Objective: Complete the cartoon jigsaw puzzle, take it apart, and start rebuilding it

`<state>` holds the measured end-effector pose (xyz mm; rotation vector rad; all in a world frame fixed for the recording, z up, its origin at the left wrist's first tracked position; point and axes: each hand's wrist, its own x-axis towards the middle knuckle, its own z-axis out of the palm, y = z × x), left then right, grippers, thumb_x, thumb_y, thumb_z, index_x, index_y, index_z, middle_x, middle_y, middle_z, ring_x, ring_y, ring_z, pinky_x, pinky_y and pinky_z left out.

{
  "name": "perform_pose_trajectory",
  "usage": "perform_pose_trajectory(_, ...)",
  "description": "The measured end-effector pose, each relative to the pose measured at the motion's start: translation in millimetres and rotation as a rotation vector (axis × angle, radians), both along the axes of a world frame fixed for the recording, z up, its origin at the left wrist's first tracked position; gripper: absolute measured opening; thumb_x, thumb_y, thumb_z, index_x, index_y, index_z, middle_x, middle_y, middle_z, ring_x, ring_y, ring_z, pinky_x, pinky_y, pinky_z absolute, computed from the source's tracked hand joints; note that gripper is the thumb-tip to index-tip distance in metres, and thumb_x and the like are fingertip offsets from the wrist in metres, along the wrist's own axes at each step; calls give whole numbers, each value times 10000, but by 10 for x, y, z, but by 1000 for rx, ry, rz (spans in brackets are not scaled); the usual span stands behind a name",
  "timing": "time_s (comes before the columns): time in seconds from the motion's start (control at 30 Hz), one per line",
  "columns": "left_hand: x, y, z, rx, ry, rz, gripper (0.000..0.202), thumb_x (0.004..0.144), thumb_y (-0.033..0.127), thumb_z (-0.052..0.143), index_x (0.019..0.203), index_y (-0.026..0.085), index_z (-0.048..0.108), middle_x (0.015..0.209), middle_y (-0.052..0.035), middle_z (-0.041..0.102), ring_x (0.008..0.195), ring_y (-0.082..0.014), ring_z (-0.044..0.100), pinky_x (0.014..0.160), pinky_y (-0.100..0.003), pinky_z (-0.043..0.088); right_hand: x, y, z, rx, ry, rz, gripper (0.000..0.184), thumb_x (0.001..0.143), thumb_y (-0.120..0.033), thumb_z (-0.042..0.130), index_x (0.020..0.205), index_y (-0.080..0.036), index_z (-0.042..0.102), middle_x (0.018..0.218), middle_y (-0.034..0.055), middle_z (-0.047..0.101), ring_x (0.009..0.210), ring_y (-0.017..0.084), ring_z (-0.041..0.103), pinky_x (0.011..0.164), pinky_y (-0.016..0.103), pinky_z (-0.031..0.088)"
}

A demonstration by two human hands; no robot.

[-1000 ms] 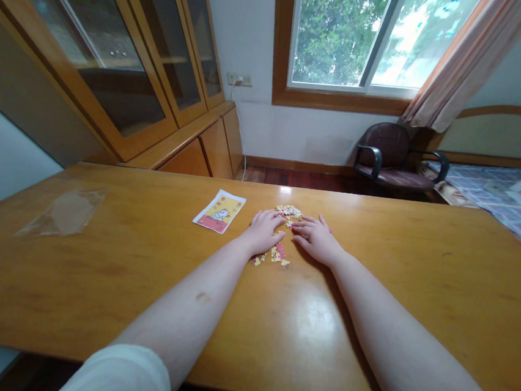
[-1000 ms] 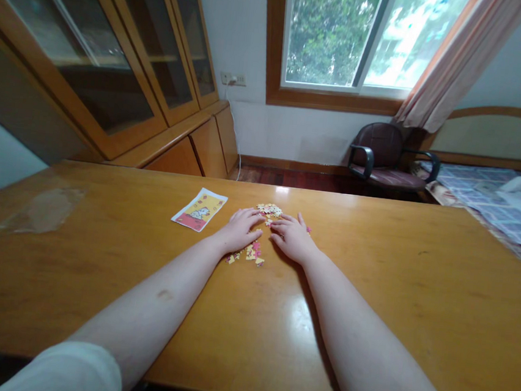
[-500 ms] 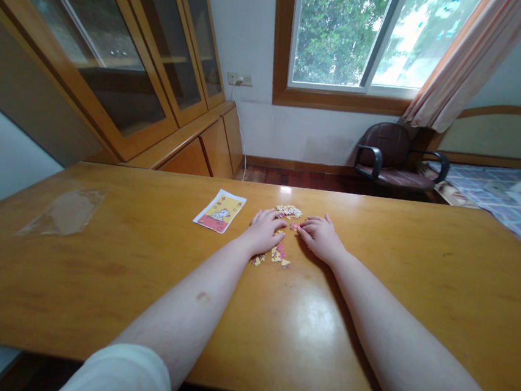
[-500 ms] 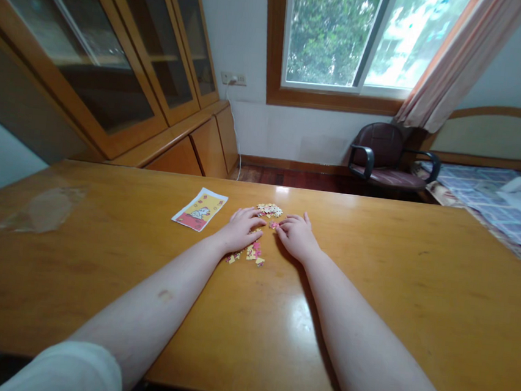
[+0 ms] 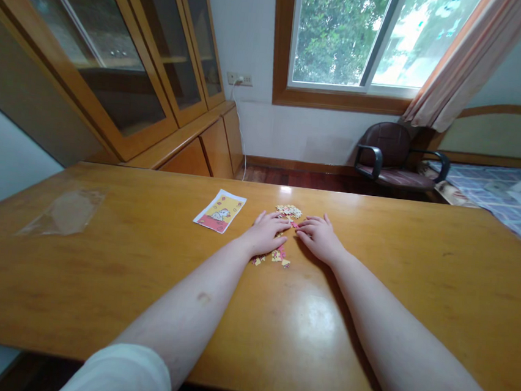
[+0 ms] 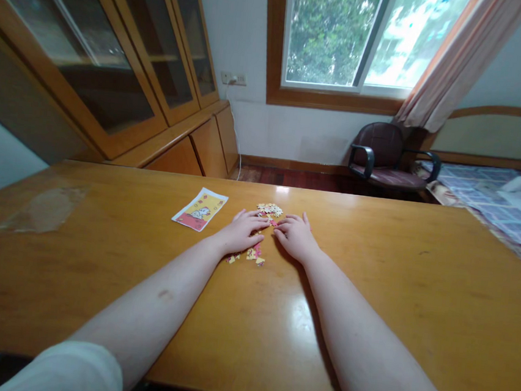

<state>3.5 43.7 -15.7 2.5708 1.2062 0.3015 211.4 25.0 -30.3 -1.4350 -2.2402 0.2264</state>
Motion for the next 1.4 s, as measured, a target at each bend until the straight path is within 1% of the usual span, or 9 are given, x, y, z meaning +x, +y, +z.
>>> perform_pose_trajectory(0.23,7,-12,10,14,-6,-8,408,843,362,515,1242,300,579,1356,-20,524,1329,-241,330,1137,-525,127,19,6,33,5,-10,-158,251,883,-323,495,820,-243,724,988,57,714,1096,253,547,1078,609,131)
perform_pose_trajectory(0.33,7,-13,3,5,12,-9,433,834,389,534,1258,309,564,1393,-27,482,1344,-255,305,1133,-533,131,2,-15,57,-1,-11,-89,219,870,-350,527,943,-266,716,1095,49,687,1178,271,495,1078,612,149)
perform_pose_trajectory(0.47,8,-8,-3,-19,7,-15,482,838,414,522,1310,315,509,1411,-20,467,1350,-253,299,1126,-546,130,-15,-33,46,-26,-67,-2,321,848,-446,555,1105,-290,669,1279,54,588,1268,331,397,1062,653,151)
perform_pose_trajectory(0.73,5,3,-28,42,-54,9,397,848,346,503,1228,261,582,1295,-30,578,1281,-221,399,1134,-491,175,-9,-35,49,-46,-103,-40,336,842,-465,563,1098,-273,668,1279,65,579,1274,331,381,1063,654,152)
perform_pose_trajectory(0.93,3,11,-22,86,-61,75,350,855,325,492,1171,261,627,1297,-30,567,1271,-224,402,1129,-470,208,-17,-41,49,-45,-108,-37,369,833,-504,563,1130,-310,662,1289,61,566,1272,359,368,1041,682,143)
perform_pose_trajectory(1.1,3,8,17,68,-26,133,359,861,328,488,1189,271,624,1311,-32,554,1288,-252,379,1121,-496,212,-18,-82,95,-57,-64,67,269,824,-503,579,1020,-373,708,1250,32,593,1286,344,360,1039,688,117)
perform_pose_trajectory(1.23,-2,-1,13,36,13,79,407,852,419,509,1239,320,585,1398,-33,469,1336,-279,314,1119,-526,186,-26,-110,145,-76,3,216,222,841,-466,570,968,-364,720,1228,23,613,1268,305,399,1050,661,133)
perform_pose_trajectory(1.3,-4,-8,3,26,14,57,413,861,442,491,1248,325,575,1423,-35,437,1351,-280,292,1122,-535,168,-17,-85,132,-38,55,168,221,864,-416,545,923,-311,730,1156,42,650,1198,271,473,1064,618,163)
perform_pose_trajectory(1.4,-1,-15,3,21,-5,76,378,876,395,470,1226,319,588,1412,-26,448,1346,-263,302,1128,-527,161,11,-17,75,24,96,-13,229,871,-354,526,874,-243,726,1032,71,690,1070,246,555,1071,576,191)
